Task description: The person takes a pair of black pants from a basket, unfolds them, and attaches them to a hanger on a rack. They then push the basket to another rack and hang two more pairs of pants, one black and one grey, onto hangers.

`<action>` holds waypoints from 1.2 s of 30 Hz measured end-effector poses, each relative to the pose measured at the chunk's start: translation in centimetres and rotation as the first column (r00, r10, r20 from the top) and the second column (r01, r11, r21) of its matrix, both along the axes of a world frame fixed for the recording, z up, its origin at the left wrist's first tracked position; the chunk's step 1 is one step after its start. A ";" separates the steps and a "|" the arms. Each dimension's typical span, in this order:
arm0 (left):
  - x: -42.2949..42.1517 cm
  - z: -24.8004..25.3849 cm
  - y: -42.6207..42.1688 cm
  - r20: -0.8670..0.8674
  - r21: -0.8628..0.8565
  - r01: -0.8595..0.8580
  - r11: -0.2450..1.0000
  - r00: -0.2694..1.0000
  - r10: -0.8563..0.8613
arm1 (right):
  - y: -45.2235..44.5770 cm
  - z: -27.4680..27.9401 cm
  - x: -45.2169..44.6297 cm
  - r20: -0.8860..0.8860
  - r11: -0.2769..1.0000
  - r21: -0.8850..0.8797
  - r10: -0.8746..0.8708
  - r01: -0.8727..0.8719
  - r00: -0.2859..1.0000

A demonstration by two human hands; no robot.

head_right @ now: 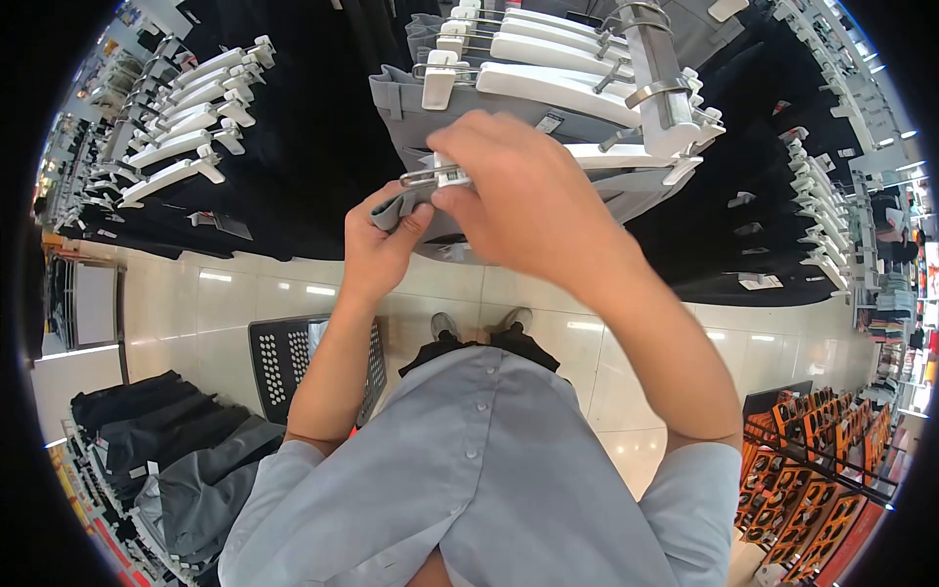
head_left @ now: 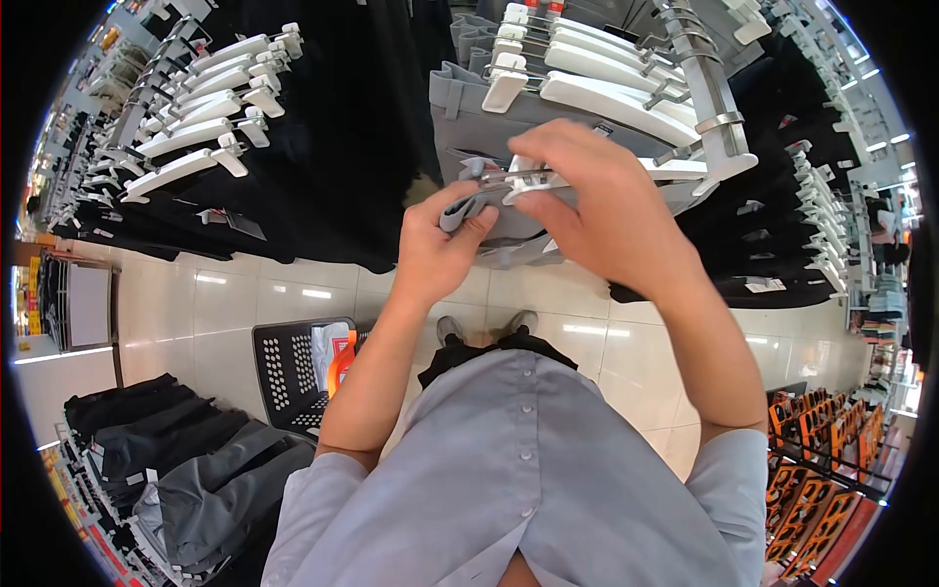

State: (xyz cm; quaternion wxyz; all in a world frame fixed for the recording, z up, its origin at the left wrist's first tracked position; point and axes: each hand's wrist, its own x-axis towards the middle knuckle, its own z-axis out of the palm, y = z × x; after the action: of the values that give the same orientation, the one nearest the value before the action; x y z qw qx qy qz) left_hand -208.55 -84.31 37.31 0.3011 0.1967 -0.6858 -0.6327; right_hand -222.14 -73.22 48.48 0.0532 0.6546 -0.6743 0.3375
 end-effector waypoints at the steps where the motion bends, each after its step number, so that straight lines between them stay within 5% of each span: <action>1: 0.0 0.4 -0.2 0.012 0.000 0.010 1.000 1.000 -0.010 | -0.4 0.1 -0.5 0.039 0.995 0.094 0.019 -0.023 0.999; 8: -0.7 0.1 -1.5 0.047 0.036 0.041 0.999 0.998 -0.043 | -1.7 0.0 -0.7 0.176 0.985 0.140 0.076 -0.102 0.981; 11: -1.0 -0.4 -1.8 0.094 0.178 0.002 0.984 0.995 -0.019 | -2.0 0.0 -1.0 0.147 0.985 0.133 0.090 -0.110 0.985; 14: -0.8 -1.5 -1.3 0.077 0.287 0.014 0.958 0.996 -0.037 | -2.3 -0.9 -1.0 0.148 0.995 -0.016 0.103 -0.102 0.984; 17: -0.4 -1.5 -1.0 0.079 0.219 0.082 0.972 0.992 -0.101 | -2.6 -1.1 -1.0 0.133 0.995 -0.063 0.082 -0.075 0.988; 20: -0.4 -1.7 -0.5 0.111 0.202 0.065 0.977 0.990 -0.089 | -1.8 -0.8 -0.8 -0.014 0.966 -0.259 0.018 -0.021 1.000; 23: -0.5 -1.7 -0.1 0.153 0.115 0.046 0.992 0.986 -0.064 | 2.0 -1.1 -1.8 0.016 0.892 -0.452 0.036 -0.025 0.999; 25: -1.0 -1.8 0.5 0.085 0.089 0.055 0.994 0.994 -0.063 | 5.8 -2.6 -2.3 0.142 0.832 -0.522 -0.132 0.187 0.981; 29: -2.6 -1.2 0.8 0.057 -0.030 0.104 0.994 0.993 -0.103 | 13.3 -7.4 -3.7 0.494 0.583 -0.564 -0.329 0.585 0.805; 33: -5.2 0.0 2.0 0.169 -0.157 0.265 0.951 0.956 -0.238 | 14.6 -10.2 -6.2 0.775 0.656 -0.142 -0.392 0.741 0.496; 36: -8.0 0.2 3.6 0.225 -0.210 0.381 0.901 0.915 -0.334 | 13.9 -13.0 -9.6 0.940 0.857 -0.030 -0.151 0.514 0.306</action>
State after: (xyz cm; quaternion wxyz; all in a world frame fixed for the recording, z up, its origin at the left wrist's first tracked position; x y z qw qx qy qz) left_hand -216.52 -80.71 37.49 0.1374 0.0849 -0.8090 -0.5652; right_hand -231.71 -59.33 35.46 -0.1499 0.1817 -0.6447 0.7273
